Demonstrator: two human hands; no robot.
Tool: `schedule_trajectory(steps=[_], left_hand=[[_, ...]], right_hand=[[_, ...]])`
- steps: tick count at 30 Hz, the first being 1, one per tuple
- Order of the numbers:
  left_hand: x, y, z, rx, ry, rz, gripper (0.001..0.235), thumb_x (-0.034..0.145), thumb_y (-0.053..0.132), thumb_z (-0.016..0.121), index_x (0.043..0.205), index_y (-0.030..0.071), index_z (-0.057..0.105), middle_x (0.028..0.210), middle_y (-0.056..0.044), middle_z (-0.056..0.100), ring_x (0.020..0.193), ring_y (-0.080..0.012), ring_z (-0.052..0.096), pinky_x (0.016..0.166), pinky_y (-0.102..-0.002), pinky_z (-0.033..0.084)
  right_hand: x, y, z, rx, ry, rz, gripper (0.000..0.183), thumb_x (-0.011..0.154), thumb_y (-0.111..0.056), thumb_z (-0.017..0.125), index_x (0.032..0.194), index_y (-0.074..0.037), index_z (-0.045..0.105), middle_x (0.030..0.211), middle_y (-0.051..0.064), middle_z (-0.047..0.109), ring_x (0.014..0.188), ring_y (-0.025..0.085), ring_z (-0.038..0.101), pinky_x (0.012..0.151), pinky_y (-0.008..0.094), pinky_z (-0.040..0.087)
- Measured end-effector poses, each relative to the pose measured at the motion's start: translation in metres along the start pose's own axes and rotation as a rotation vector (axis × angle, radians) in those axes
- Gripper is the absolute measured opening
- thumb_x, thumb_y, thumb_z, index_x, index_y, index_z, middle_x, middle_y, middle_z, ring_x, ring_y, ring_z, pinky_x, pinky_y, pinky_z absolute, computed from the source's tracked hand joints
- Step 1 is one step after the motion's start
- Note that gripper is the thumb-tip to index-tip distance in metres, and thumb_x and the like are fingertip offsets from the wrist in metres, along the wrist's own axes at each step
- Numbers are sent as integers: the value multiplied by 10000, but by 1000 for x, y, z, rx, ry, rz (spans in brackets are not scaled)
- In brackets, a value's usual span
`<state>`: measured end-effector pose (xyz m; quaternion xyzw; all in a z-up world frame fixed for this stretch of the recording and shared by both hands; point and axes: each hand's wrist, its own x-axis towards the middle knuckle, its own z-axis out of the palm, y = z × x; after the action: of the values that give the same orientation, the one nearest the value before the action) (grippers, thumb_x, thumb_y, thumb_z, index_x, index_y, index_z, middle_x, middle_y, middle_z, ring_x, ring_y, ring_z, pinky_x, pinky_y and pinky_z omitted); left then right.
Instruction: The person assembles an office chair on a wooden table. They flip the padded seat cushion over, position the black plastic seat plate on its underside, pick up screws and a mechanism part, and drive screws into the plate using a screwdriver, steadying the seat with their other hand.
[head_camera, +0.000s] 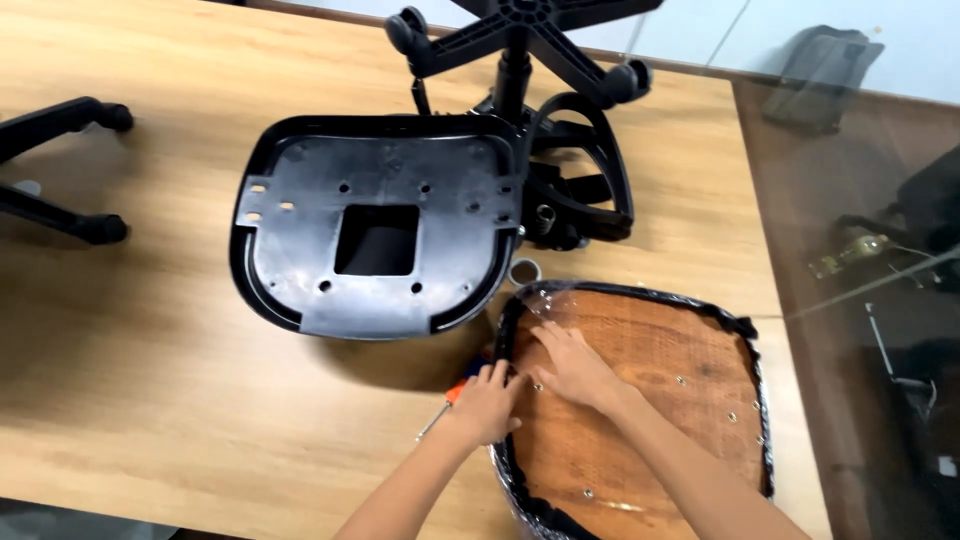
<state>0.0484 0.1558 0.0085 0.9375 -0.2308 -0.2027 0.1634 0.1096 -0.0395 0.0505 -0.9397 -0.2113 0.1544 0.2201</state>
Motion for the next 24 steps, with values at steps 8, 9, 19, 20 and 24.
schedule_trajectory(steps=[8, 9, 19, 20, 24], left_hand=[[4, -9, -11, -90, 85, 56, 617, 862, 272, 771, 1375, 44, 515, 1356, -212, 479, 1212, -406, 520, 976, -513, 476], [5, -11, -13, -117, 95, 70, 577, 874, 258, 757, 1355, 32, 532, 1314, -207, 512, 1194, -405, 542, 963, -510, 491], [14, -18, -56, -224, 288, 153, 486, 860, 193, 718, 1305, 66, 570, 1213, -179, 574, 1060, -411, 612, 845, -519, 533], [15, -15, -63, -258, 348, 186, 416, 899, 178, 682, 1290, 73, 584, 1171, -154, 591, 1029, -378, 632, 838, -490, 543], [16, -2, -95, -313, 573, 241, 246, 947, 116, 623, 1189, 71, 628, 1042, -110, 618, 967, -321, 652, 804, -426, 557]], right_hand=[[43, 9, -2, -246, -58, 111, 788, 850, -268, 715, 1532, -115, 352, 1632, 136, 294, 1473, 372, 300, 1154, 551, 344], [45, 14, -2, -258, -65, 129, 785, 856, -273, 698, 1545, -133, 349, 1640, 119, 298, 1484, 360, 303, 1175, 541, 350], [33, 30, -12, -316, -102, 247, 759, 901, -321, 687, 1536, -92, 339, 1671, 126, 202, 1541, 341, 175, 1204, 548, 282], [31, 32, -14, -308, -80, 223, 744, 887, -306, 689, 1523, -95, 365, 1660, 128, 219, 1531, 340, 198, 1195, 545, 294], [33, 31, -27, -201, -15, 203, 551, 900, -284, 672, 1410, -120, 537, 1580, 108, 384, 1455, 326, 344, 1153, 527, 357]])
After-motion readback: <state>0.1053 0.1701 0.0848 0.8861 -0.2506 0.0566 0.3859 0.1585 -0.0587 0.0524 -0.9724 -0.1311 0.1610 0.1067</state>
